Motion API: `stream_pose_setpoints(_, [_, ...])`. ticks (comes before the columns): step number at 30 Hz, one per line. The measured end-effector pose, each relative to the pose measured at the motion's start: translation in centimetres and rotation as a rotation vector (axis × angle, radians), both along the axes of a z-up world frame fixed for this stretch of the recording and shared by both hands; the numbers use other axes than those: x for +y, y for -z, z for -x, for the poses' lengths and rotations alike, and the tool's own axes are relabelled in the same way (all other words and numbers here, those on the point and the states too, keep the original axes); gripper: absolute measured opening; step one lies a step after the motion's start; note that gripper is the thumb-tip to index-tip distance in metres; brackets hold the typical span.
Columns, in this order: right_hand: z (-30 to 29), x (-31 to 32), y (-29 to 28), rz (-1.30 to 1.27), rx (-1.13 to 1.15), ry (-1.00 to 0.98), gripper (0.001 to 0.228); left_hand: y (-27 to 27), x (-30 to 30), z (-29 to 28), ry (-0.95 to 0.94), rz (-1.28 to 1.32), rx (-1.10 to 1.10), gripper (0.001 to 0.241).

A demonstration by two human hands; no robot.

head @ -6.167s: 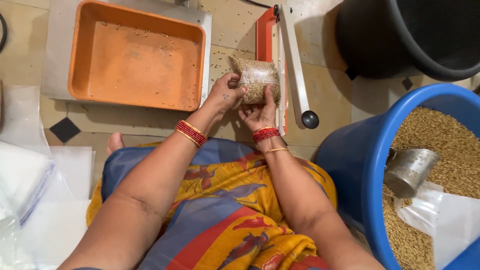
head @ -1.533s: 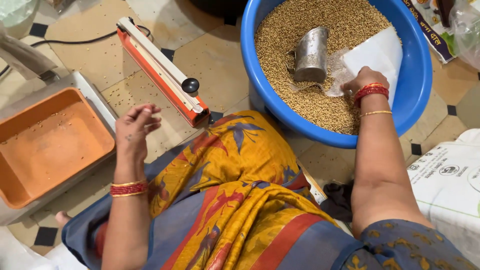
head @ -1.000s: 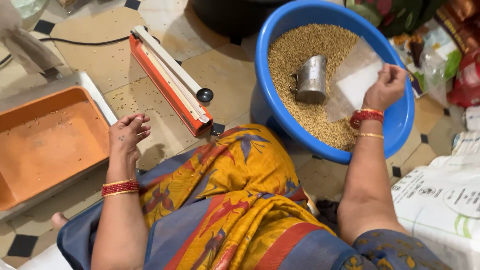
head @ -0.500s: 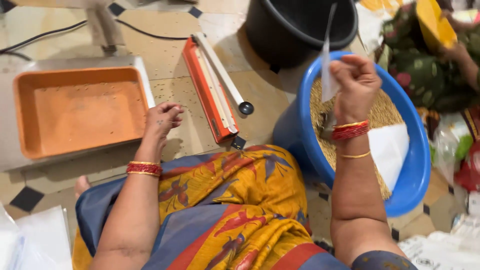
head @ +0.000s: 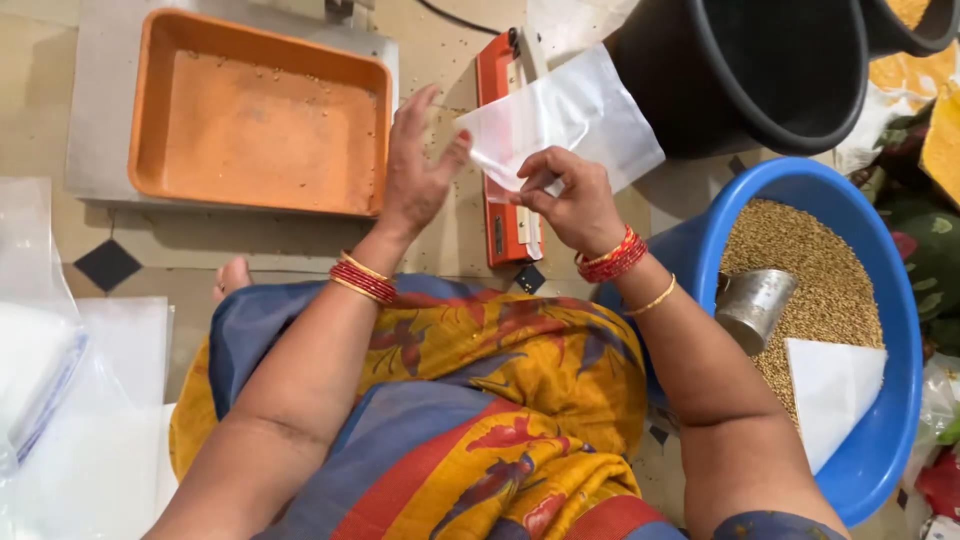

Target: Packaging grains into plastic bags using a scoop and a heat sealer.

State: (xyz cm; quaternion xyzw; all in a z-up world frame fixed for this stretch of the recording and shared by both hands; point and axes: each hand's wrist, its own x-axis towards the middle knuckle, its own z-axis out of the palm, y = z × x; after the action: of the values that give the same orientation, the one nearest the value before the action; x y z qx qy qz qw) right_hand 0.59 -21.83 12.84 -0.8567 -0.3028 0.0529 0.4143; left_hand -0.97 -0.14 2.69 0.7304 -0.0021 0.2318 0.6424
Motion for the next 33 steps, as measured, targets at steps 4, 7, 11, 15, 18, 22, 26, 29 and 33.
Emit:
stream_pose_setpoints(4, [-1.5, -0.1, 1.6, 0.001, -0.030, -0.035, 0.023, -2.2, -0.3, 1.3, -0.139, -0.523, -0.288, 0.046])
stream_pose_setpoints(7, [-1.6, 0.3, 1.4, 0.069, -0.121, -0.045, 0.022, -0.9, -0.6, 1.2, 0.008, -0.603, -0.254, 0.027])
stream_pose_setpoints(11, [-1.4, -0.3, 1.5, 0.041, -0.176, -0.032, 0.023, -1.7, -0.7, 1.5, 0.237, -0.487, -0.145, 0.020])
stream_pose_setpoints(15, [-1.4, -1.3, 1.5, -0.008, -0.111, 0.035, 0.023, -0.9, -1.3, 1.9, 0.296, -0.479, -0.180, 0.014])
stream_pose_setpoints(18, [0.6, -1.6, -0.9, 0.057, -0.244, 0.029, 0.043, 1.0, -1.5, 1.9, 0.315, -0.454, -0.123, 0.009])
stream_pose_setpoints(22, [1.3, -9.6, -3.2, 0.117, -0.491, 0.181, 0.051, 0.7, -0.2, 1.1, 0.284, -0.364, 0.024, 0.010])
stream_pose_setpoints(26, [1.0, -24.6, 0.0, 0.208, -0.313, 0.820, 0.018, 0.1, 0.0, 1.0, 0.185, -0.208, 0.257, 0.009])
stream_pose_setpoints(29, [1.2, -34.1, 6.7, 0.528, -0.135, 0.985, 0.015, 1.5, -0.6, 0.9, 0.161, -0.271, 0.212, 0.021])
stream_pose_setpoints(33, [1.4, -35.2, 13.0, 0.869, 0.293, 0.919, 0.034, 3.2, -1.0, 1.2, 0.258, -0.442, 0.232, 0.022])
